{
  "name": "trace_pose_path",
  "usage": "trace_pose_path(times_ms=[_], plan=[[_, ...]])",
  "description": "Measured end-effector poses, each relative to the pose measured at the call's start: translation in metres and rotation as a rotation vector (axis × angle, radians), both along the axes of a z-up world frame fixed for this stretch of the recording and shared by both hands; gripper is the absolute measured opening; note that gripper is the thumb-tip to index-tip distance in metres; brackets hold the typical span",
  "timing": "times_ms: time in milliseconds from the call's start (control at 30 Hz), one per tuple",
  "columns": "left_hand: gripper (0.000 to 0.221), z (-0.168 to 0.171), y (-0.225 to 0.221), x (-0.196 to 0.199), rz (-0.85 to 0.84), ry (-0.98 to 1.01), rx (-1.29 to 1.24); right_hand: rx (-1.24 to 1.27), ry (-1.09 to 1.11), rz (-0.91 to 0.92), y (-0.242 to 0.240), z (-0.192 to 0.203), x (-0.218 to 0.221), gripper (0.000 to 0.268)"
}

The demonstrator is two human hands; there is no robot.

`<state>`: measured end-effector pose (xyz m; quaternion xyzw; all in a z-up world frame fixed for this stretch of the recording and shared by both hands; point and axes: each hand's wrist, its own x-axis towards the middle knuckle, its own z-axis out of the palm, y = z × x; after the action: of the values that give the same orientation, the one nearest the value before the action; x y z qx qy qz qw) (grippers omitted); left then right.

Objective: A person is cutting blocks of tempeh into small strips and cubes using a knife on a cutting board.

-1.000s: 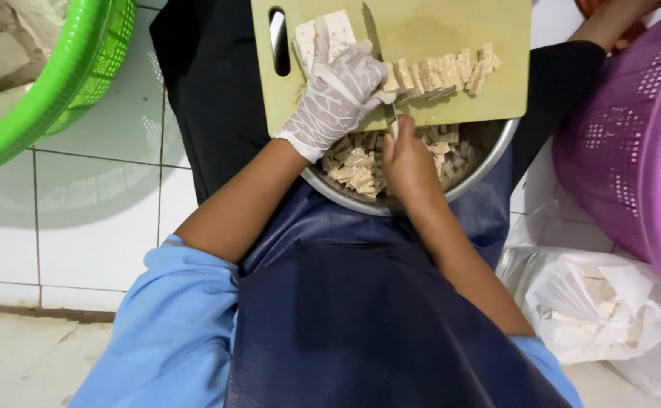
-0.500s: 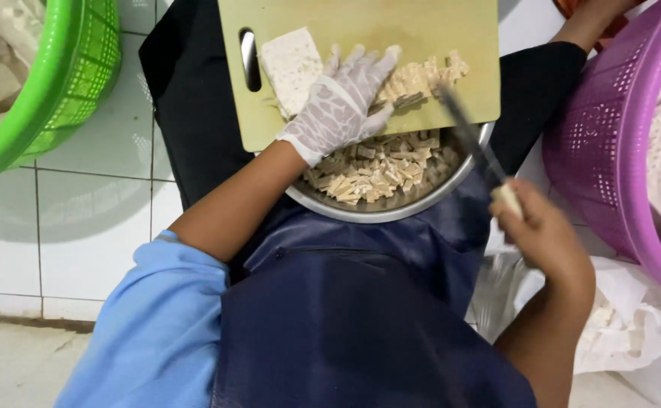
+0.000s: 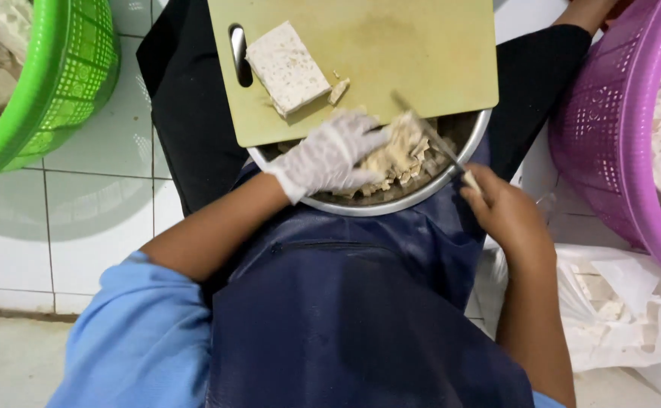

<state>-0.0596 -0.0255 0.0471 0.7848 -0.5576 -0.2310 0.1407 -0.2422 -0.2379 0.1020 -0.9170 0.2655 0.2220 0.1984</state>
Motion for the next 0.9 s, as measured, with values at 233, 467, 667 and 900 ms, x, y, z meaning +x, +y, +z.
trace_pose_path(times_ms=[233, 467, 667, 900], plan=[[0.054, -0.002, 0.049, 0.018, 0.051, -0.239, -0.407, 0.025, 0.168, 0.178, 0.012, 0.031, -0.01, 0.039], [0.054, 0.03, 0.04, 0.024, 0.2, -0.718, -0.28, -0.163, 0.367, 0.485, 0.026, 0.043, 0.017, 0.044], [0.067, 0.059, 0.026, 0.001, -0.287, -0.898, 0.165, -0.102, 0.311, 0.469, 0.029, 0.043, 0.008, 0.042], [0.038, -0.093, 0.032, -0.026, -0.107, 0.114, 0.109, -0.154, 0.396, 0.425, 0.03, 0.025, 0.011, 0.04]])
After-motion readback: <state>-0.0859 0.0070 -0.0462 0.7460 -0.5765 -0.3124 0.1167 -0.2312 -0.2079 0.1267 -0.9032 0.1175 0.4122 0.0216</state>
